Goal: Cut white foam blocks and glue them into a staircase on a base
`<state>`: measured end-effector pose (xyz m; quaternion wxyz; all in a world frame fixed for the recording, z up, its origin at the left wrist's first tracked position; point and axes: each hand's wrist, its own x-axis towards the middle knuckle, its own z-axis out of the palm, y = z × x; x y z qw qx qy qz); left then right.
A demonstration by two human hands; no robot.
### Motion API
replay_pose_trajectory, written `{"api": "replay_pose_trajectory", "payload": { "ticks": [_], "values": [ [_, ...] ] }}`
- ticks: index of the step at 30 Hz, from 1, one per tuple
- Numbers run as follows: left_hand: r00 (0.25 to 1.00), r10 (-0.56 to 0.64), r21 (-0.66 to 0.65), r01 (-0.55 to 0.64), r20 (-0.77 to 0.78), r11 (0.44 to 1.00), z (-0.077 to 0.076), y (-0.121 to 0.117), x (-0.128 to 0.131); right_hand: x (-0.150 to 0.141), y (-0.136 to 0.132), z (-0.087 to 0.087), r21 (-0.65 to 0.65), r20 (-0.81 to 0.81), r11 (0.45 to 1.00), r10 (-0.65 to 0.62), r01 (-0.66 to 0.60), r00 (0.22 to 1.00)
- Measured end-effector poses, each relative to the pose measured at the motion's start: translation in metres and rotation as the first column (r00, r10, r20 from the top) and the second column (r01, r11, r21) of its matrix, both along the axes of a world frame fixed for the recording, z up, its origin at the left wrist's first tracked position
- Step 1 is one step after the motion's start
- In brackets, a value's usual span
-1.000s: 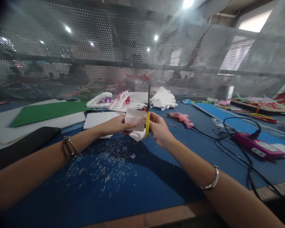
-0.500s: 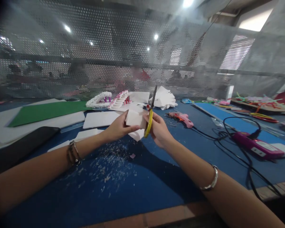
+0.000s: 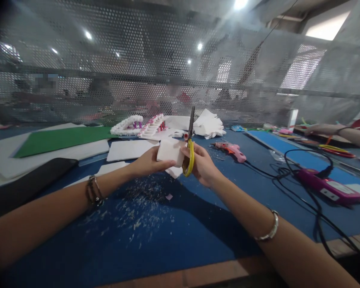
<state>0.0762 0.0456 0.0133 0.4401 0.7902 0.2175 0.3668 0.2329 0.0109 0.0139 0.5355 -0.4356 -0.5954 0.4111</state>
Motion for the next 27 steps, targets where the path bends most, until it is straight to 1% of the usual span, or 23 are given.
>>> {"api": "replay_pose_trajectory", "payload": {
  "ticks": [6,11,18,22,27],
  "values": [
    [1.000,0.001,0.026,-0.002,0.019,1.000,0.003,0.000,-0.003,-0.005,-0.003,0.002,-0.072,-0.105,0.997,0.023,-0.031,0.994],
    [0.997,0.000,0.034,-0.002,0.072,0.999,0.004,-0.003,-0.003,-0.006,-0.004,0.003,-0.082,-0.127,0.993,0.069,-0.079,0.990],
    [0.996,-0.018,-0.001,0.018,0.092,1.000,0.008,0.000,-0.007,-0.005,-0.004,0.003,-0.090,-0.142,0.986,0.124,-0.138,0.982],
    [0.992,0.003,-0.033,0.002,0.130,0.999,0.007,0.002,-0.006,-0.009,-0.005,0.002,-0.069,-0.163,0.990,0.109,-0.121,0.981],
    [0.988,-0.005,-0.095,0.019,0.152,0.995,0.005,0.002,-0.002,-0.015,-0.010,0.004,-0.034,-0.172,0.995,0.092,-0.099,0.981]
  ]
}}
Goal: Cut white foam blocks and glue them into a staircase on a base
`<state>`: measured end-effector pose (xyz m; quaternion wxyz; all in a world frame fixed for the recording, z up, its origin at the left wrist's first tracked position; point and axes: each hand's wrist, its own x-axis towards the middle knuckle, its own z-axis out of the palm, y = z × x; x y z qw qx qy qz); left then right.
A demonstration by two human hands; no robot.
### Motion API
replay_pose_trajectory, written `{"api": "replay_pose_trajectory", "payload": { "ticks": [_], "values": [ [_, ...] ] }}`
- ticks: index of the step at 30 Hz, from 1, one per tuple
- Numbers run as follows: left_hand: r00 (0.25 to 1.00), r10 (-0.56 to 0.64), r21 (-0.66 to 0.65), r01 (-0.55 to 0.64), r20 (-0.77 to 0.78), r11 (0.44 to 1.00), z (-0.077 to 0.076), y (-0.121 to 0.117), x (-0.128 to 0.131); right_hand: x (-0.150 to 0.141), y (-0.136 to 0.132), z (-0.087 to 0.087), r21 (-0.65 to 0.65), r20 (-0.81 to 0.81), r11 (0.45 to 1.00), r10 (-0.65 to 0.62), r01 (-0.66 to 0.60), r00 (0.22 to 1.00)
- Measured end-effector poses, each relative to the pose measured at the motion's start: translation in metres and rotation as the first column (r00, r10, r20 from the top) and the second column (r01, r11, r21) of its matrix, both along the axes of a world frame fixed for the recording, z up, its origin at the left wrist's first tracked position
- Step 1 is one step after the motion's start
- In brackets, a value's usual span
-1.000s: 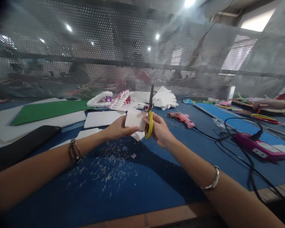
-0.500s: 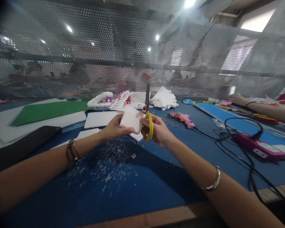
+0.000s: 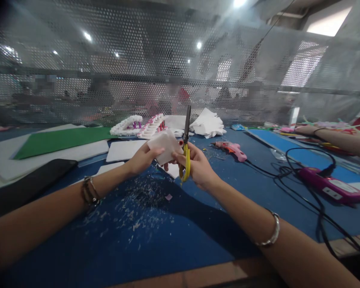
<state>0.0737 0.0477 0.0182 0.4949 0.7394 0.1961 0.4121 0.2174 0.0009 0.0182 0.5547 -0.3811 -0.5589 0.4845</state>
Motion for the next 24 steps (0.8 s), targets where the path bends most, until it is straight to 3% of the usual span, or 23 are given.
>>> {"api": "replay_pose_trajectory", "payload": {
  "ticks": [8,19,22,24],
  "values": [
    [0.987,0.117,-0.075,-0.109,0.107,0.991,-0.003,-0.009,0.010,0.001,0.001,-0.004,0.062,0.018,0.998,-0.031,0.030,0.999],
    [0.959,0.195,-0.072,-0.184,0.206,0.980,-0.005,-0.015,0.018,0.001,0.002,-0.004,0.084,-0.035,0.996,-0.014,0.017,0.999],
    [0.938,0.260,0.106,-0.290,0.231,0.951,-0.006,-0.015,0.014,0.002,0.004,-0.006,0.105,-0.047,0.994,-0.002,0.007,0.999],
    [0.938,0.284,0.343,-0.339,0.201,0.876,-0.007,-0.013,0.009,0.002,0.005,-0.007,0.119,-0.047,0.993,0.008,-0.002,0.999]
  ]
}}
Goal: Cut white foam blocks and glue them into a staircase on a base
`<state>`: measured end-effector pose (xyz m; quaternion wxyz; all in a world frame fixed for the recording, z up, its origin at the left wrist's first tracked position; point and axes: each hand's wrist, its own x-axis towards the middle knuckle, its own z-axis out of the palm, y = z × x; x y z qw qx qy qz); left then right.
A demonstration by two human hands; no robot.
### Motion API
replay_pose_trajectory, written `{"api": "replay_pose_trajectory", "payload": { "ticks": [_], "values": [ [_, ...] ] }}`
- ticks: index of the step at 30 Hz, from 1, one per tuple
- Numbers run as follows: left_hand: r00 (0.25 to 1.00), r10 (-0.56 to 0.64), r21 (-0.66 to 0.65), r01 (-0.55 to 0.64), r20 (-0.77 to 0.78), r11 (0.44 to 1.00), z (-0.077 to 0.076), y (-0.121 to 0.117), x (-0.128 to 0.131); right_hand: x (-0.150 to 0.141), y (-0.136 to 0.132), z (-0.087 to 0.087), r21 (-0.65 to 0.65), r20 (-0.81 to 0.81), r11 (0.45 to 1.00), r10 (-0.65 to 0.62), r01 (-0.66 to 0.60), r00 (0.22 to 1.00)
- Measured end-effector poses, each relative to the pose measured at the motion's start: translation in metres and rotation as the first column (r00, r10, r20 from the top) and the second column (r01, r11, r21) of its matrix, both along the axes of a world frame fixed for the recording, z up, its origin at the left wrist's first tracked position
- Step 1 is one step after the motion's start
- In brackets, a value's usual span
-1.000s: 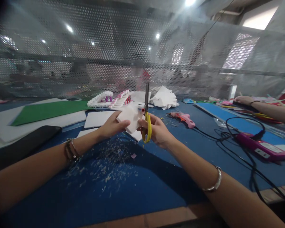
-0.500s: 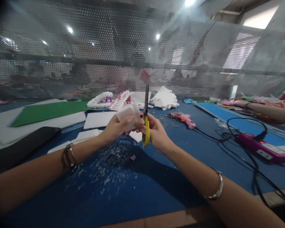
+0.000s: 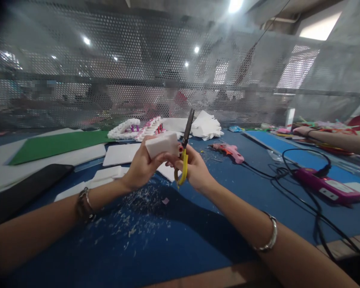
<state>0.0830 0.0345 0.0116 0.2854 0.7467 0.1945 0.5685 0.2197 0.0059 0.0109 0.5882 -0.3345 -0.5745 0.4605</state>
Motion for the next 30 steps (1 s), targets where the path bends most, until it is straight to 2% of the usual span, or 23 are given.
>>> {"api": "replay_pose_trajectory", "payload": {
  "ticks": [2,6,8,10,12,15,17,18,19,20,22,24,25,27,30],
  "values": [
    [0.993,0.050,0.185,-0.030,-0.108,0.982,0.000,0.002,-0.005,0.001,0.001,-0.001,0.012,0.003,1.000,0.008,-0.008,1.000],
    [0.978,0.103,0.345,-0.034,-0.184,0.938,0.005,0.004,-0.010,0.001,0.000,-0.002,0.026,0.018,0.999,0.022,-0.022,1.000],
    [0.960,0.159,0.450,-0.039,-0.231,0.892,0.008,0.004,-0.012,0.001,0.000,-0.002,0.032,0.023,0.999,0.027,-0.028,0.999],
    [0.924,0.240,0.588,-0.021,-0.297,0.808,0.011,0.006,-0.015,0.002,0.000,-0.003,0.036,0.028,0.999,0.031,-0.032,0.999],
    [0.881,0.327,0.718,0.020,-0.342,0.696,0.014,0.008,-0.018,0.003,0.000,-0.003,0.041,0.033,0.999,0.032,-0.034,0.999],
    [0.849,0.422,0.848,0.056,-0.318,0.527,0.018,0.010,-0.022,0.004,0.000,-0.001,0.049,0.045,0.998,0.030,-0.032,0.999],
    [0.850,0.439,0.879,0.056,-0.290,0.473,0.020,0.011,-0.024,0.004,0.000,0.000,0.052,0.052,0.998,0.029,-0.031,0.998],
    [0.854,0.434,0.878,0.054,-0.288,0.475,0.021,0.010,-0.024,0.003,-0.001,0.001,0.050,0.055,0.998,0.028,-0.031,0.998],
    [0.857,0.419,0.859,0.052,-0.300,0.510,0.022,0.010,-0.024,0.003,-0.001,0.001,0.045,0.057,0.998,0.028,-0.031,0.998],
    [0.860,0.400,0.822,0.038,-0.316,0.569,0.023,0.009,-0.023,0.002,-0.002,0.001,0.038,0.061,0.999,0.029,-0.032,0.998],
    [0.873,0.317,0.670,0.015,-0.371,0.742,0.025,0.008,-0.022,0.001,-0.003,0.001,0.017,0.077,0.999,0.034,-0.036,0.996],
    [0.912,0.137,0.376,0.021,-0.388,0.926,0.026,0.007,-0.021,0.001,-0.004,0.001,0.001,0.097,0.999,0.038,-0.039,0.995],
    [0.932,0.044,0.223,0.039,-0.359,0.974,0.026,0.007,-0.020,0.001,-0.004,0.001,-0.005,0.105,0.999,0.039,-0.039,0.994],
    [0.958,-0.097,-0.018,0.096,-0.269,0.995,0.026,0.007,-0.018,0.001,-0.005,0.002,-0.013,0.124,0.999,0.041,-0.040,0.991],
    [0.979,-0.162,-0.168,0.140,-0.123,0.976,0.026,0.007,-0.016,0.002,-0.007,0.006,-0.022,0.178,0.998,0.064,-0.061,0.982]
  ]
}}
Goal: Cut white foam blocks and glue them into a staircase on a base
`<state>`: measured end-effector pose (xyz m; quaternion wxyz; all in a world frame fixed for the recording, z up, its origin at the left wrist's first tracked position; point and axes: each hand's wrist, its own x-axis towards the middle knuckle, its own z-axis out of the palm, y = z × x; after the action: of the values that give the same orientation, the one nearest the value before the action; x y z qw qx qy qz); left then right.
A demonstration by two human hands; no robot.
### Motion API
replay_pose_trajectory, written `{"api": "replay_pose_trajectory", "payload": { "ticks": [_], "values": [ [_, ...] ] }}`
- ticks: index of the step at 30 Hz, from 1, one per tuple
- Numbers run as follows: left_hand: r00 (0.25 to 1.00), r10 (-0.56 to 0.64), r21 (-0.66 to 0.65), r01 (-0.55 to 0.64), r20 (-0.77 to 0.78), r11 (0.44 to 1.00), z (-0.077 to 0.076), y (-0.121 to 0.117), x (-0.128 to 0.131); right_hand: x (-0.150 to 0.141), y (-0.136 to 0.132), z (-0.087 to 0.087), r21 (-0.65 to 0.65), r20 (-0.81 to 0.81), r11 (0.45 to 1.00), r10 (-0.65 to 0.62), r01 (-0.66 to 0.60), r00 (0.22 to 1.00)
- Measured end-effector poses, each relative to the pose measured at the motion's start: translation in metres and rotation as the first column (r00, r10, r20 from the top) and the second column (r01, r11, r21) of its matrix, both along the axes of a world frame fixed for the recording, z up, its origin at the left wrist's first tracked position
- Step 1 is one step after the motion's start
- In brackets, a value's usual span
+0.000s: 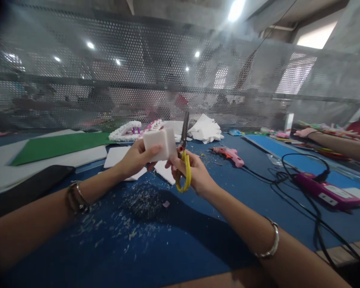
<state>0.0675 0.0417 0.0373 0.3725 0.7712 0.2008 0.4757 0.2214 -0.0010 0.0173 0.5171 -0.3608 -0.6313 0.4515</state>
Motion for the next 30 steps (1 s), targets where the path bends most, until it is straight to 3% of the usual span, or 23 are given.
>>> {"api": "replay_pose_trajectory", "payload": {
  "ticks": [5,9,16,20,25,30],
  "values": [
    [0.974,-0.031,-0.161,0.069,0.225,0.985,0.009,0.000,0.001,0.002,-0.005,0.007,0.031,0.120,0.999,0.039,-0.043,0.992],
    [0.907,-0.055,-0.316,0.201,0.416,0.927,0.019,-0.003,-0.002,0.003,-0.007,0.005,0.136,0.291,0.984,0.068,-0.111,0.954],
    [0.822,0.069,-0.425,0.219,0.566,0.878,0.026,-0.007,-0.001,0.003,-0.008,-0.003,0.177,0.457,0.977,0.026,-0.119,0.889],
    [0.773,0.178,-0.456,0.158,0.609,0.876,0.020,-0.008,0.007,0.000,-0.009,-0.007,0.222,0.441,0.968,0.008,-0.118,0.897],
    [0.773,0.203,-0.461,0.127,0.601,0.878,0.009,-0.019,0.016,-0.010,-0.015,-0.011,0.192,0.372,0.975,0.031,-0.110,0.928],
    [0.749,0.279,-0.516,0.097,0.601,0.851,0.011,-0.021,0.016,-0.016,-0.018,-0.014,0.166,0.317,0.981,0.044,-0.101,0.947]
  ]
}}
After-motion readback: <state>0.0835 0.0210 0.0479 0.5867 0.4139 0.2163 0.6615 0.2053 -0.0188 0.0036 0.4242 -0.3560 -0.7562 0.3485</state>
